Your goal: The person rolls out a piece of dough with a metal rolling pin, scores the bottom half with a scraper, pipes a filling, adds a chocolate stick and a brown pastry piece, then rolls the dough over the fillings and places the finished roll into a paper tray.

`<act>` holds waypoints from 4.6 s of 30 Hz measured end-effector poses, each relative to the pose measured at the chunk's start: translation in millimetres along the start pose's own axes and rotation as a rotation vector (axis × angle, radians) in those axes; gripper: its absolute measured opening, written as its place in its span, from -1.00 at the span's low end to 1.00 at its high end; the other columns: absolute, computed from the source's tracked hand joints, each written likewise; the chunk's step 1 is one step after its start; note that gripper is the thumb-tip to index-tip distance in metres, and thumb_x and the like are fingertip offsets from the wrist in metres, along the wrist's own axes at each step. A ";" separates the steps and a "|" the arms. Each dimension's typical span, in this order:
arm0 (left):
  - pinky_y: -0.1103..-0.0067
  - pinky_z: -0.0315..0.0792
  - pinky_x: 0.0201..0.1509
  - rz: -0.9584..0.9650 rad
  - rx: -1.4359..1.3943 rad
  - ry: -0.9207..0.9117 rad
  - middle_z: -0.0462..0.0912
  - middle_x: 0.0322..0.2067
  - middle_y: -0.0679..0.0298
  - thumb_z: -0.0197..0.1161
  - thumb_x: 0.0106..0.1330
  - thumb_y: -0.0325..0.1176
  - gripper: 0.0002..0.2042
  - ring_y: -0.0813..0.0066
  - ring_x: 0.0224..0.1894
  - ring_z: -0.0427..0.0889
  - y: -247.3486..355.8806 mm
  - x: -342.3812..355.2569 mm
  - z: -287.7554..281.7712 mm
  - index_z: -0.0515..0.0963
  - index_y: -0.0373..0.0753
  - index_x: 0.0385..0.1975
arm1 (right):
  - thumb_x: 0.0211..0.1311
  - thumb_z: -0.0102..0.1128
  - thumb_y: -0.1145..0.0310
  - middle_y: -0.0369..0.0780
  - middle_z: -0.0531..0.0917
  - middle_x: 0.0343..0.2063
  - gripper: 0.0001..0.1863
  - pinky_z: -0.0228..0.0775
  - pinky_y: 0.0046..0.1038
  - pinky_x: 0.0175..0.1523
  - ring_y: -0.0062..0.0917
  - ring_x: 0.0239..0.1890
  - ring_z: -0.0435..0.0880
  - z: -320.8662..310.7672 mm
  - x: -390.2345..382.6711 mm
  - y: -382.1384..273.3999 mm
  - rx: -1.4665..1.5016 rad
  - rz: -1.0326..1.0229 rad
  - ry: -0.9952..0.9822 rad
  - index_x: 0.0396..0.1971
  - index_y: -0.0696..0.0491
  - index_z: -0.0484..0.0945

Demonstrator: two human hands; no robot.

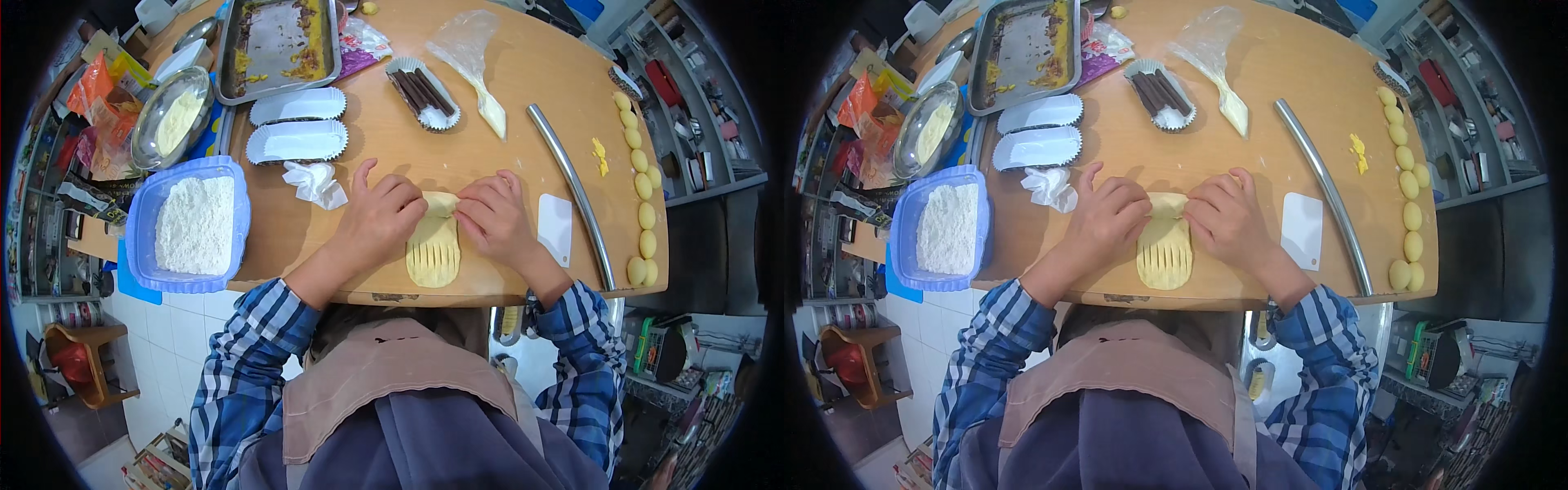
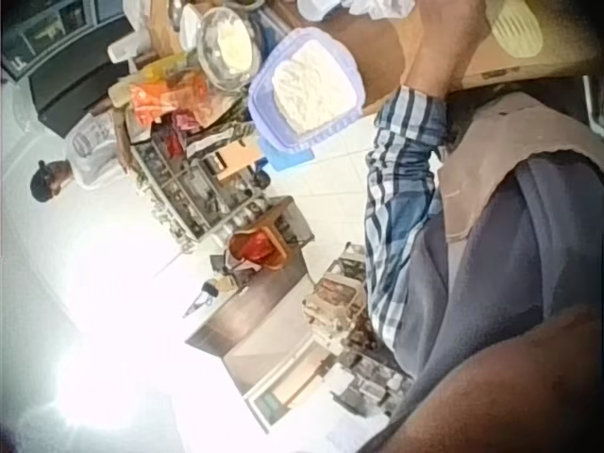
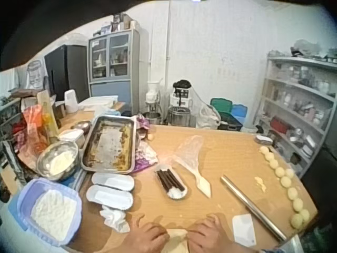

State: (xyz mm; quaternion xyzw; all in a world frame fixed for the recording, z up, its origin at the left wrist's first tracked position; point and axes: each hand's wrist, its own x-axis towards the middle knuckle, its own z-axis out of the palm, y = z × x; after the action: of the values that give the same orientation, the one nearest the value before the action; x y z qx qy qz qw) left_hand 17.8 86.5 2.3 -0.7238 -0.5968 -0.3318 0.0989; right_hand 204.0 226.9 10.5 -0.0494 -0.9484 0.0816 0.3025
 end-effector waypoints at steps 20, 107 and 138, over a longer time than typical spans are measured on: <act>-0.08 0.07 0.25 0.177 0.003 -0.158 0.57 -0.17 0.38 0.33 -0.01 -0.43 -0.71 0.48 -0.06 0.55 3.5 -17.6 -24.0 0.61 -0.13 -0.23 | -0.04 0.22 0.42 -0.24 0.62 -0.22 -0.85 0.35 -0.17 0.05 -0.43 -0.07 0.55 -8.4 -17.6 -4.3 -0.133 -0.261 -0.086 -0.40 0.09 0.57; 0.04 0.06 0.32 -0.266 -0.349 -0.177 0.54 -0.06 0.20 0.39 0.09 -0.39 -0.72 0.22 0.01 0.52 43.8 -41.3 -38.5 0.56 -0.23 -0.20 | -0.02 0.38 0.33 -0.18 0.59 -0.22 -0.67 0.22 -0.28 0.07 -0.29 -0.11 0.48 -25.5 -37.0 -55.0 0.401 0.347 -0.100 -0.23 0.12 0.59; 0.11 0.04 0.33 -0.271 -0.422 -0.142 0.59 -0.21 0.22 0.43 0.07 -0.16 -0.64 0.29 -0.06 0.55 37.6 -51.7 -34.4 0.59 -0.22 -0.20 | 0.12 0.22 0.41 -0.12 0.59 -0.13 -0.54 0.31 -0.13 0.07 -0.20 0.00 0.54 55.4 144.8 -18.9 0.050 0.157 -0.693 0.07 0.07 0.44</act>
State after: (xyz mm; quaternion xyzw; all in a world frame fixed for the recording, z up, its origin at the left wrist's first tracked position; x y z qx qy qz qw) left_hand 36.8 16.6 7.0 -0.6633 -0.6114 -0.4076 -0.1415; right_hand 53.3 222.1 51.4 -0.0840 -0.9857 0.1398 -0.0431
